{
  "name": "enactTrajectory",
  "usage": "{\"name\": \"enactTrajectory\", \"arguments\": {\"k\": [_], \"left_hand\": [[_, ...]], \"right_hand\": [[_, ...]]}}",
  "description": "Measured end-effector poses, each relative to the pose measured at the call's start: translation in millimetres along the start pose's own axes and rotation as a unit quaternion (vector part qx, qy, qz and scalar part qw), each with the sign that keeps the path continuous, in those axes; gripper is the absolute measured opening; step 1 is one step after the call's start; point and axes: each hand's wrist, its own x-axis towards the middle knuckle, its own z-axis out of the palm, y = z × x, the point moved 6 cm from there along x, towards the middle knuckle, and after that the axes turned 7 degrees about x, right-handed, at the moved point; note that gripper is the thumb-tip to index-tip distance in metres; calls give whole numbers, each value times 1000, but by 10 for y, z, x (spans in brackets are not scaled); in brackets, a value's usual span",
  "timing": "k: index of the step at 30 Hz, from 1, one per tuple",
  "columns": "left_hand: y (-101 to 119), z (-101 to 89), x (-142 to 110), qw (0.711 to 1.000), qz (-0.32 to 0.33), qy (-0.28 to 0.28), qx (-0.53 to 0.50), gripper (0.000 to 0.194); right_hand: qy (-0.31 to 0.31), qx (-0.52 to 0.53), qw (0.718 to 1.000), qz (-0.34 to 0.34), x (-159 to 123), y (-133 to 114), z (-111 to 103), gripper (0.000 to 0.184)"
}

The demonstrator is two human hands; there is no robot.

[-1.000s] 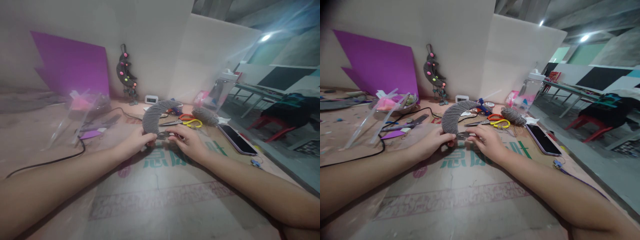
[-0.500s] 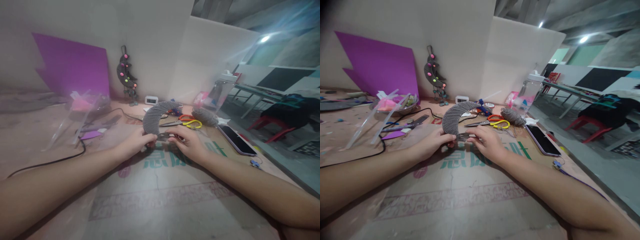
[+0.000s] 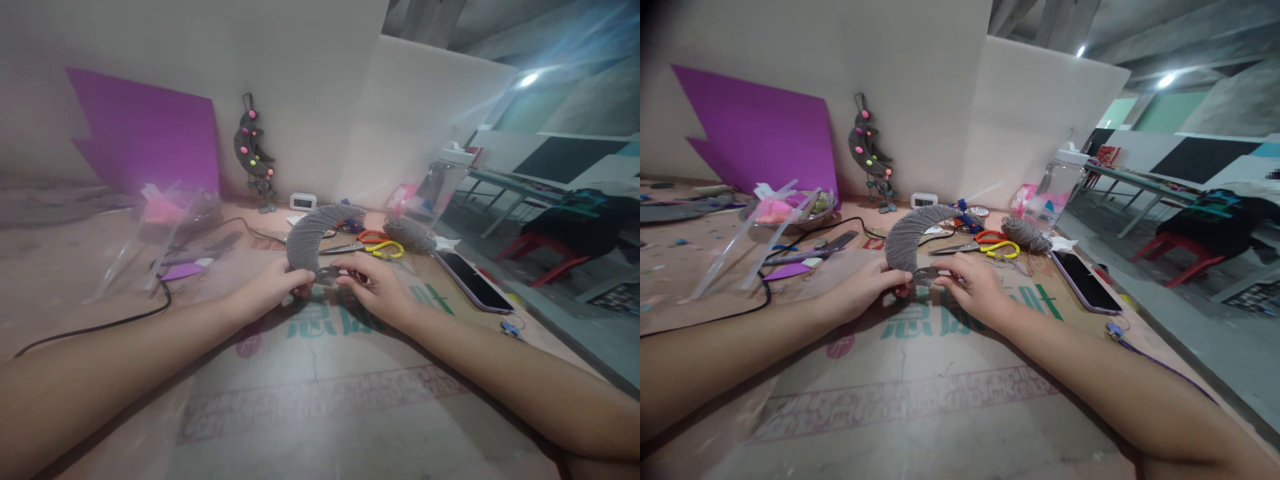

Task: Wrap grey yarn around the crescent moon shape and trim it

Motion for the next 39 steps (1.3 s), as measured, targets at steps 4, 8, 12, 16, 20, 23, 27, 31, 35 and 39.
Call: {"name": "enactTrajectory", "arguments": {"k": [4,8,12,16,20,23,27,31,35,39], "left_hand": [[-18,5,11,1000,8,-2,-5,20],[-30,4,11,1000,4,-1,-14,21],[-23,-6,1,1000,2,6,-12,20],[-9,-12,-8,1000,-5,5,-4,19],[27,-1,-13,1000,4,-8,-12,16],[37,1,-17,1000,5,-8,-11,16],[14,9,-14,1000,-1,-11,-13,17],[-2,16,-6,1000,0,-19,-25,17],[25,32,-19,999,-2,-30,-31,17],[34,21,-30,1000,-10,-11,-8,18]], "right_hand": [[-1,-1,1000,-9,-1,-17,-4,23],[1,-4,1000,-20,7,-37,-15,22],[-6,-9,1000,-11,10,-15,0,23],[-15,-4,1000,-1,6,17,21,21],[-16,1,1000,-12,9,10,18,21],[-13,1,1000,-17,10,-2,9,21],[-13,6,1000,-14,7,-1,6,21],[-6,16,1000,-23,8,-5,0,19],[-11,15,1000,-14,7,4,8,18],[1,29,999,16,-4,17,-1,20]]}}
